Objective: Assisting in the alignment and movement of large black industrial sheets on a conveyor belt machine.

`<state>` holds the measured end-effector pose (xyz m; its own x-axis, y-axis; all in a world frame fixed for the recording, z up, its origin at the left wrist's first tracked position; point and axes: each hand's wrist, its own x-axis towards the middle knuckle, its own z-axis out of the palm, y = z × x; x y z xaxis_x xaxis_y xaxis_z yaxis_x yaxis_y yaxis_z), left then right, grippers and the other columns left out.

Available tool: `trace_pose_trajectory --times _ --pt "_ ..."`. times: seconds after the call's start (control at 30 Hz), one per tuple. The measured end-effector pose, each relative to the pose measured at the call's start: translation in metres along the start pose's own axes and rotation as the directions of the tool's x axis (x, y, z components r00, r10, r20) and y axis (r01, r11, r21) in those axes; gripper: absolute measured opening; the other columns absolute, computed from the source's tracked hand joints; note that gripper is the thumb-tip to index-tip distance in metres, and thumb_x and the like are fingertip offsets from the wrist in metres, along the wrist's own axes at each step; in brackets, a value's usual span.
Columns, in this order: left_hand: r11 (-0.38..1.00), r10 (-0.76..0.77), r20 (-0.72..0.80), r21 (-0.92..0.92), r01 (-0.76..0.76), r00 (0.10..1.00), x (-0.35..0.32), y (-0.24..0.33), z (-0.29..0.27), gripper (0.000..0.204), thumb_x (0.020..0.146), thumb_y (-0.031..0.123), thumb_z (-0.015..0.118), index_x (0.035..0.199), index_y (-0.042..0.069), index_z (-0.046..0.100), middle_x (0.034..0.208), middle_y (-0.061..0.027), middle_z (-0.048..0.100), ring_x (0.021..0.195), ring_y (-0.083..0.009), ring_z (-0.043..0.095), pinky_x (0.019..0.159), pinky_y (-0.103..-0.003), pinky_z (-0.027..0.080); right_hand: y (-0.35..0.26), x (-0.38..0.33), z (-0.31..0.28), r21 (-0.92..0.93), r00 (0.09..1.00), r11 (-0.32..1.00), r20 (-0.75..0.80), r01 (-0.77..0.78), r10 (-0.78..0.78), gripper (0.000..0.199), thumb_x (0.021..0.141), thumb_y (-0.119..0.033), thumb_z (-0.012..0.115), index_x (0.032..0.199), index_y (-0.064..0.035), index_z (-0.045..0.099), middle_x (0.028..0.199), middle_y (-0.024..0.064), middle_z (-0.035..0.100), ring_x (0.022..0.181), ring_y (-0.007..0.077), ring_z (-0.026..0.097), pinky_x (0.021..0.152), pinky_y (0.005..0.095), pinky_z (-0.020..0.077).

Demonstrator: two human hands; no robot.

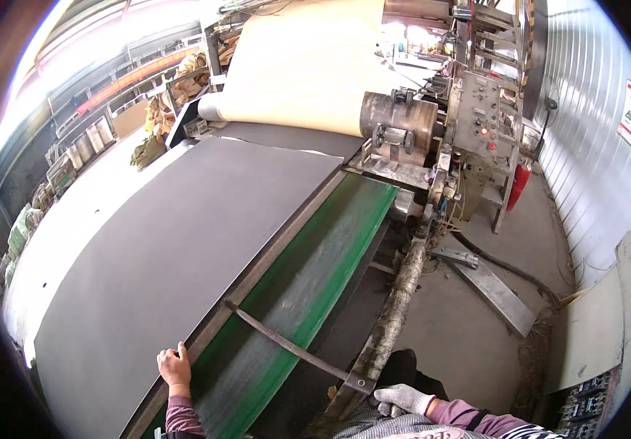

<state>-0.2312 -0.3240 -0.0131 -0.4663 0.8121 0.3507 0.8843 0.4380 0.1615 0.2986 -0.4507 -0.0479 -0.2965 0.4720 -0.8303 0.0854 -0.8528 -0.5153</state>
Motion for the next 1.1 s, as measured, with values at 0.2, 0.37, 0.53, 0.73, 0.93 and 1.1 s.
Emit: trace_pose_trajectory --times 0.2,0.37,0.53,0.73,0.93,1.1 --pt "0.998 0.061 0.074 0.026 -0.063 0.995 0.032 0.107 0.021 0.066 0.089 0.055 0.044 0.077 -0.006 0.068 0.086 -0.0213 0.062 0.090 -0.0346 0.057 0.083 -0.042 0.045 -0.005 -0.003 0.002 -0.019 1.000 1.000 -0.029 0.007 -0.007 0.029 0.091 -0.034 0.057 0.090 -0.0057 0.063 0.066 0.0030 0.063 0.041 0.0064 0.048 0.038 0.0201 0.0388" --pt "0.988 0.139 0.253 -0.099 -0.118 0.957 0.068 0.184 0.022 0.071 0.088 0.059 0.043 0.083 -0.008 0.068 0.089 -0.0251 0.066 0.094 -0.0350 0.063 0.087 -0.042 0.046 -0.004 -0.002 0.004 0.010 1.000 1.000 0.018 -0.010 0.009 0.030 0.090 -0.036 0.058 0.090 -0.0061 0.063 0.066 0.0035 0.064 0.042 0.0061 0.049 0.039 0.0205 0.0395" --pt "0.770 0.231 0.349 -0.637 0.049 0.908 0.087 0.165 0.012 0.061 0.090 0.055 0.044 0.102 0.000 0.066 0.101 -0.0240 0.064 0.100 -0.0374 0.061 0.087 -0.037 0.045 -0.001 -0.002 0.004 -0.025 1.000 0.999 0.004 0.031 -0.031 0.030 0.091 -0.035 0.057 0.093 -0.0054 0.062 0.067 0.0037 0.064 0.044 0.0058 0.050 0.040 0.0200 0.0400" --pt "0.983 0.144 0.181 -0.142 -0.119 0.973 0.040 -0.044 -0.020 0.050 0.091 0.046 0.050 0.078 0.001 0.068 0.079 -0.0187 0.064 0.086 -0.0391 0.059 0.085 -0.045 0.045 -0.001 -0.006 0.005 -0.015 0.999 0.999 -0.002 0.041 -0.042 0.030 0.091 -0.034 0.057 0.095 -0.0052 0.063 0.067 0.0035 0.063 0.044 0.0061 0.050 0.041 0.0197 0.0402" --pt "0.979 -0.017 0.208 -0.194 0.058 0.978 0.000 -0.108 -0.026 0.051 0.083 0.051 0.058 0.076 0.003 0.073 0.088 -0.0203 0.064 0.089 -0.0323 0.059 0.083 -0.041 0.045 -0.003 -0.008 0.006 0.007 1.000 1.000 0.005 0.024 -0.024 0.029 0.090 -0.033 0.058 0.094 -0.0051 0.064 0.067 0.0029 0.063 0.043 0.0064 0.050 0.040 0.0205 0.0405" --pt "0.999 -0.012 0.201 -0.034 0.019 0.979 0.024 -0.004 -0.001 0.052 0.084 0.059 0.050 0.086 0.013 0.076 0.100 -0.0181 0.063 0.099 -0.0375 0.056 0.089 -0.046 0.042 -0.001 -0.010 0.010 0.027 0.998 0.999 -0.041 0.040 -0.038 0.029 0.091 -0.033 0.058 0.094 -0.0050 0.065 0.065 0.0018 0.062 0.043 0.0062 0.048 0.040 0.0197 0.0393"
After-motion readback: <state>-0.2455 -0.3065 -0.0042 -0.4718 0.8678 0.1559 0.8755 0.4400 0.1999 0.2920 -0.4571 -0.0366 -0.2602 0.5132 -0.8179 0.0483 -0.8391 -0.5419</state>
